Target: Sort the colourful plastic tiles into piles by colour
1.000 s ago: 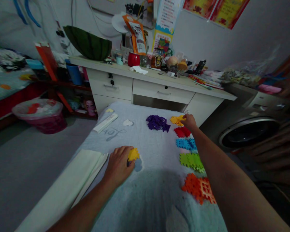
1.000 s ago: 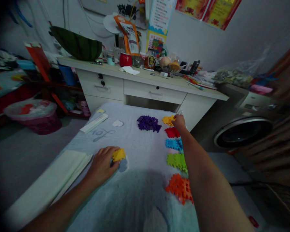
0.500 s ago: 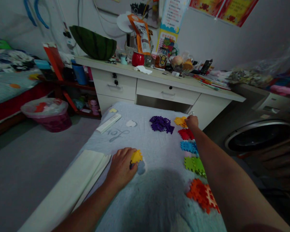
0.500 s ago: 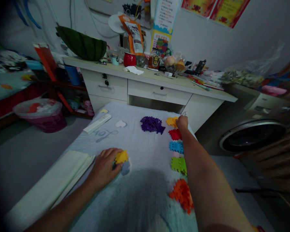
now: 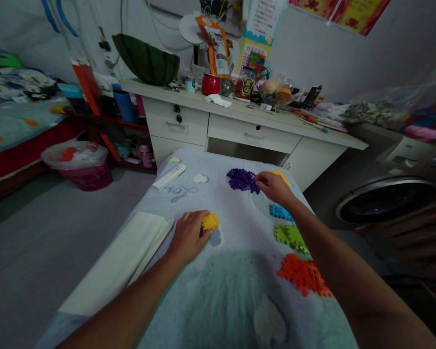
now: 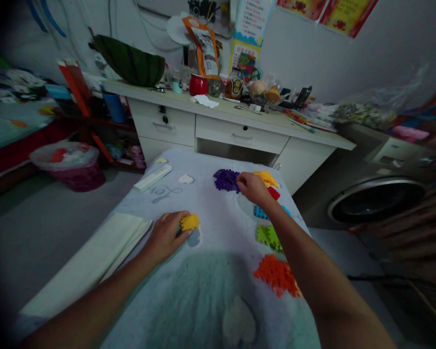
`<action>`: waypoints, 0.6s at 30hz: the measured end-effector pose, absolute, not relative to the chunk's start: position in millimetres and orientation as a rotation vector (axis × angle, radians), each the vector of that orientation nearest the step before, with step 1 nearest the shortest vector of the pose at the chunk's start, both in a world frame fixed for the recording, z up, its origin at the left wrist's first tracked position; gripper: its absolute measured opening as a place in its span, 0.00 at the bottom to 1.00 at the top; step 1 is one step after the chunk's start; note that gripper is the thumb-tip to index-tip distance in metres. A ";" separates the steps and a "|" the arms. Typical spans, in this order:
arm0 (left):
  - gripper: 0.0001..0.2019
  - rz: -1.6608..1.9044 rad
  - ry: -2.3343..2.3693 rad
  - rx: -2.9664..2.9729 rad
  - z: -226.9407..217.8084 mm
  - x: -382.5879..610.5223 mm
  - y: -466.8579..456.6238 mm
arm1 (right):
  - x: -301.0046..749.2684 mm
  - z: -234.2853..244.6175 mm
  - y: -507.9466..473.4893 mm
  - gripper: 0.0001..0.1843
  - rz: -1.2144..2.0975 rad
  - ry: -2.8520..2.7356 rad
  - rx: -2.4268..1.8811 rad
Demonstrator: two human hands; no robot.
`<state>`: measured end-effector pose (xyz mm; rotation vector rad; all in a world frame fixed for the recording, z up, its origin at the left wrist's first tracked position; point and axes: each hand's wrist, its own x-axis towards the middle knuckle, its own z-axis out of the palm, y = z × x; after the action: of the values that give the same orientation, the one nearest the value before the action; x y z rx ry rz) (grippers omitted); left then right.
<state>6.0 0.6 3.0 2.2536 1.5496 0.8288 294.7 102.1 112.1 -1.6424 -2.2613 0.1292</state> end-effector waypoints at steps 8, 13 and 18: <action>0.21 0.865 1.523 2.224 2.6 7.4 -0.1 | 210.9 73.9 22.9 0.26 0.432 -2.742 -1.127; 0.19 0.888 1.458 2.189 5.6 7.8 -0.7 | 191.4 54.7 19.5 0.13 0.357 -2.709 -1.192; 0.19 0.942 1.433 2.135 7.1 7.3 -1.0 | 194.2 66.9 23.8 0.12 0.531 -2.573 -1.344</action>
<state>7.3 -1.0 7.1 2.1346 1.4334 0.9421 194.2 23.8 66.9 -1.3442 -2.5730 0.5309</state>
